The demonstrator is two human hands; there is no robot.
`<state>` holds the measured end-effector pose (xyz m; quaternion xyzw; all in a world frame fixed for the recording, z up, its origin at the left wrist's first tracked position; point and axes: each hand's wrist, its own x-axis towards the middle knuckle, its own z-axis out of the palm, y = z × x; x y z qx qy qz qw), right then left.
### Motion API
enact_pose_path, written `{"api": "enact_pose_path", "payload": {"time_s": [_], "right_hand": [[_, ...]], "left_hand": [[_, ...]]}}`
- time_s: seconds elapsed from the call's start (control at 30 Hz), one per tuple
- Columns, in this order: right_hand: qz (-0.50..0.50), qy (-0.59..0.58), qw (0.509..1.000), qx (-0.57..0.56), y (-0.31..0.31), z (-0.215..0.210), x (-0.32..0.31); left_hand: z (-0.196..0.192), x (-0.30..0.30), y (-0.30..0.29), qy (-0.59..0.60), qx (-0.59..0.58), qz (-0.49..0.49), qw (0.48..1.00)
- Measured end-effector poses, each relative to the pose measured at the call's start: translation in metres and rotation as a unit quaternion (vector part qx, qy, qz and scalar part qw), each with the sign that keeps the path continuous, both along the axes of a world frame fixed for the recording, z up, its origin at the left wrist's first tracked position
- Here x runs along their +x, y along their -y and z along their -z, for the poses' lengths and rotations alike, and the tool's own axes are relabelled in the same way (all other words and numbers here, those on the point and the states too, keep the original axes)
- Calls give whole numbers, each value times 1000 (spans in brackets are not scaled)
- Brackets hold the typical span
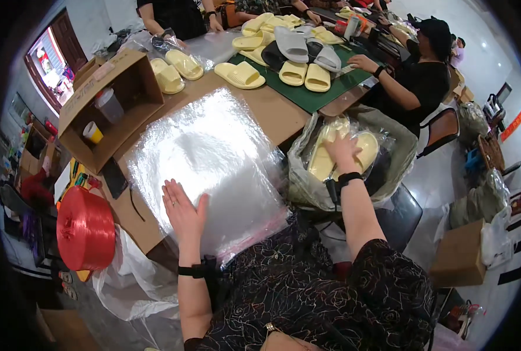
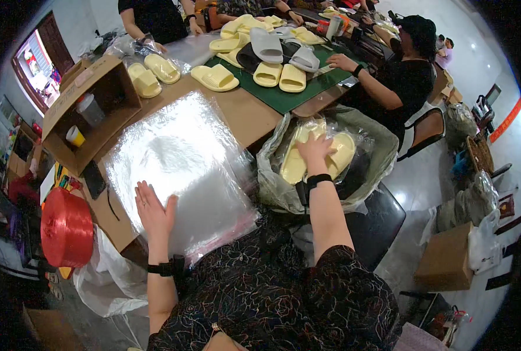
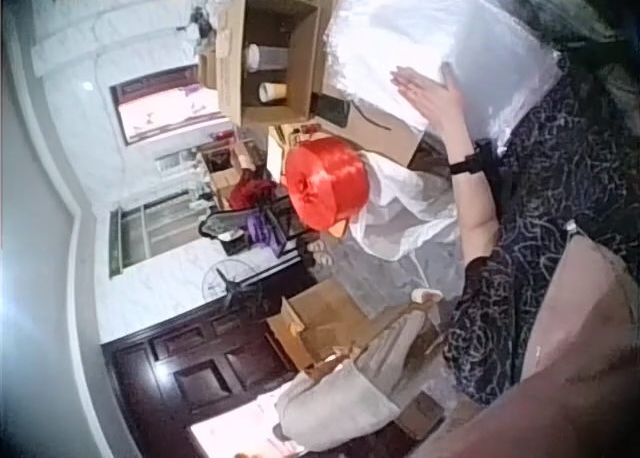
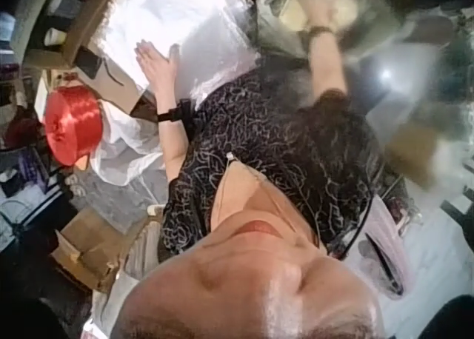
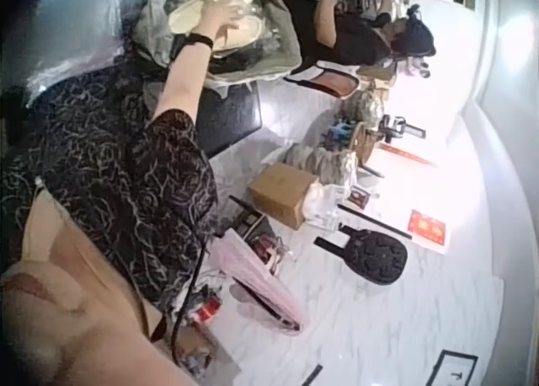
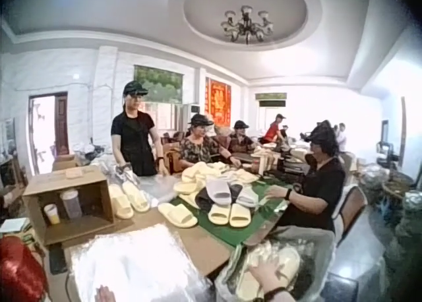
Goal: The recorder is packing pairs of finished slides into plastic bags and then into a larger white sack.
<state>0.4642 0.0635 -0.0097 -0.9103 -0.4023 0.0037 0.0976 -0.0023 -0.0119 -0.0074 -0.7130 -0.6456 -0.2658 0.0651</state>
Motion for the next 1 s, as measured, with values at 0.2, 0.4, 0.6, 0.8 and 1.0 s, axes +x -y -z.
{"api": "enact_pose_path", "payload": {"time_s": [0.2, 0.4, 0.6, 0.8, 1.0], "right_hand": [[-51, 90, 989, -105, -10, 42, 5], [-52, 40, 990, -129, -26, -13, 1], [-354, -4, 899, 257, -88, -37, -64], [-314, -500, 786, 182, -213, -45, -108], [-147, -738, 609, 250, -274, -47, -147]], "left_hand": [[-2, 3, -1, 11, 6, 2, 1000], [-1, -2, 3, -3, 3, 2, 1000], [-6, -5, 7, 15, -13, -17, 1000], [-1, 2, -6, 7, -1, -7, 1000], [-5, -3, 3, 19, -28, -24, 999]]}}
